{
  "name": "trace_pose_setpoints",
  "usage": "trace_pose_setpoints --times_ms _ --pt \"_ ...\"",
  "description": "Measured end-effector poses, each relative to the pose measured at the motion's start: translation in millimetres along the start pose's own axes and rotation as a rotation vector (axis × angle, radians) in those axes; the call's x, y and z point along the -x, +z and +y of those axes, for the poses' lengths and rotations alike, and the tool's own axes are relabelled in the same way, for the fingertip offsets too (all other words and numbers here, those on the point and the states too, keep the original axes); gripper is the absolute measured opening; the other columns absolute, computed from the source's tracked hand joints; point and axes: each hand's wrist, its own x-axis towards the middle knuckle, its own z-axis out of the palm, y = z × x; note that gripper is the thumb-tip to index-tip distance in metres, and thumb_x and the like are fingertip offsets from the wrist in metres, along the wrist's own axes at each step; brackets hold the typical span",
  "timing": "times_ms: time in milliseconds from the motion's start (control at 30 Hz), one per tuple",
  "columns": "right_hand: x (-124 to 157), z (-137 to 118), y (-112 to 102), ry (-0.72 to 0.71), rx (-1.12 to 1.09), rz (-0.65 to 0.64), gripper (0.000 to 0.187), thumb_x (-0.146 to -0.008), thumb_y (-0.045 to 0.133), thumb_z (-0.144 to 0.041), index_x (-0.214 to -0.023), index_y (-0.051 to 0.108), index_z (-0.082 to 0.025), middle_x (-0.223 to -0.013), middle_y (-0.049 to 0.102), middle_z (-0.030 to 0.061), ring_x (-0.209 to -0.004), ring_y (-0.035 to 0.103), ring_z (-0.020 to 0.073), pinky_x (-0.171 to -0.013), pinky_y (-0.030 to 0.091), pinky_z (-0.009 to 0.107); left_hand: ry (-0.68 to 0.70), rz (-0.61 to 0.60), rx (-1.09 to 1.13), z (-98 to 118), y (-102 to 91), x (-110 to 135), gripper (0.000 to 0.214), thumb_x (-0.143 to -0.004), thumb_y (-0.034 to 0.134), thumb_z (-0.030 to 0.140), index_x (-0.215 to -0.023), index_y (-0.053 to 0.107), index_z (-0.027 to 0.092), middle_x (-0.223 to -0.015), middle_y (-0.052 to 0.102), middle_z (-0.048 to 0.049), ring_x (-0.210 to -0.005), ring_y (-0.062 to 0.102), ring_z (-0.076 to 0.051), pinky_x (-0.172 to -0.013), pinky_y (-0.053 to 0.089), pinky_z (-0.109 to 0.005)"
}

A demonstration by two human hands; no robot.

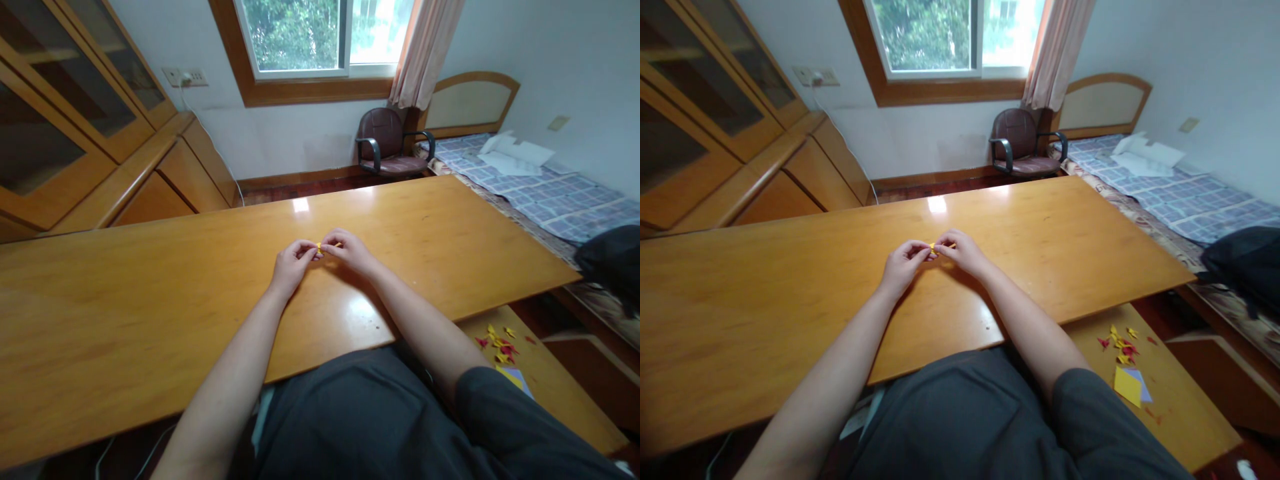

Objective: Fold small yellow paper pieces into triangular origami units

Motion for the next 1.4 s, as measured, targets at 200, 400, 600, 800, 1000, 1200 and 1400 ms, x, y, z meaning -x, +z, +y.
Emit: trace_pose_setpoints --times_ms 200,400,600,800,1000,1200,1400 --pt "2 -4 0 -0.020 0.006 -0.011 0.020 -0.084 0.064 -0.036 -0.078 0.068 -0.017 -0.085 0.062 0.0038 -0.082 0.058 0.0151 -0.072 0.046 0.026 0.001 -0.019 0.010 -3 -0.9 -1 0.026 -0.076 0.072 0.040 -0.088 0.067 0.017 -0.080 0.073 -0.0057 -0.076 0.070 -0.020 -0.080 0.054 -0.034" --pt "1 -1 0 -0.008 -0.008 -0.001 0.018 -0.082 0.066 -0.034 -0.078 0.069 -0.017 -0.085 0.062 0.0037 -0.081 0.058 0.0152 -0.071 0.046 0.027 -0.017 -0.016 0.051 -4 -0.6 -2 0.026 -0.075 0.073 0.040 -0.086 0.066 0.017 -0.078 0.073 -0.0054 -0.074 0.070 -0.019 -0.080 0.055 -0.035" --pt "0 1 0 -0.001 0.002 0.005 0.017 -0.080 0.068 -0.034 -0.078 0.071 -0.017 -0.082 0.062 0.0032 -0.079 0.058 0.0149 -0.072 0.046 0.027 0.005 -0.024 -0.021 -3 -1.7 -1 0.024 -0.077 0.071 0.039 -0.088 0.067 0.018 -0.081 0.074 -0.0055 -0.076 0.070 -0.019 -0.081 0.054 -0.035" --pt "0 -1 0 -0.005 -0.011 0.001 0.019 -0.081 0.067 -0.035 -0.076 0.069 -0.017 -0.083 0.062 0.0033 -0.080 0.059 0.0150 -0.072 0.047 0.027 0.012 -0.036 -0.022 -4 -1.5 -1 0.025 -0.078 0.070 0.039 -0.088 0.066 0.017 -0.080 0.073 -0.0055 -0.076 0.070 -0.019 -0.080 0.055 -0.034" --pt "0 11 5 0.138 -0.248 0.044 0.025 -0.076 0.070 -0.040 -0.084 0.065 -0.017 -0.079 0.064 0.0013 -0.072 0.059 0.0136 -0.070 0.048 0.028 -0.019 0.006 0.088 -3 0.1 -4 0.030 -0.074 0.074 0.040 -0.086 0.063 0.015 -0.077 0.071 -0.0041 -0.073 0.071 -0.019 -0.077 0.056 -0.034" --pt "2 15 11 0.224 -0.527 0.003 0.042 -0.063 0.081 -0.038 -0.094 0.059 -0.019 -0.085 0.067 -0.0006 -0.068 0.061 0.0122 -0.067 0.050 0.027 -0.074 0.052 0.203 0 -0.2 -5 0.033 -0.071 0.076 0.039 -0.087 0.059 0.015 -0.077 0.070 -0.0022 -0.071 0.071 -0.017 -0.075 0.057 -0.033" --pt "1 15 17 0.216 -0.554 0.042 0.038 -0.064 0.080 -0.034 -0.093 0.060 -0.017 -0.079 0.066 -0.0011 -0.069 0.061 0.0123 -0.071 0.048 0.028 -0.121 -0.014 0.243 0 0.7 -3 0.033 -0.073 0.075 0.036 -0.091 0.054 0.016 -0.076 0.072 -0.0023 -0.071 0.071 -0.017 -0.072 0.056 -0.030"
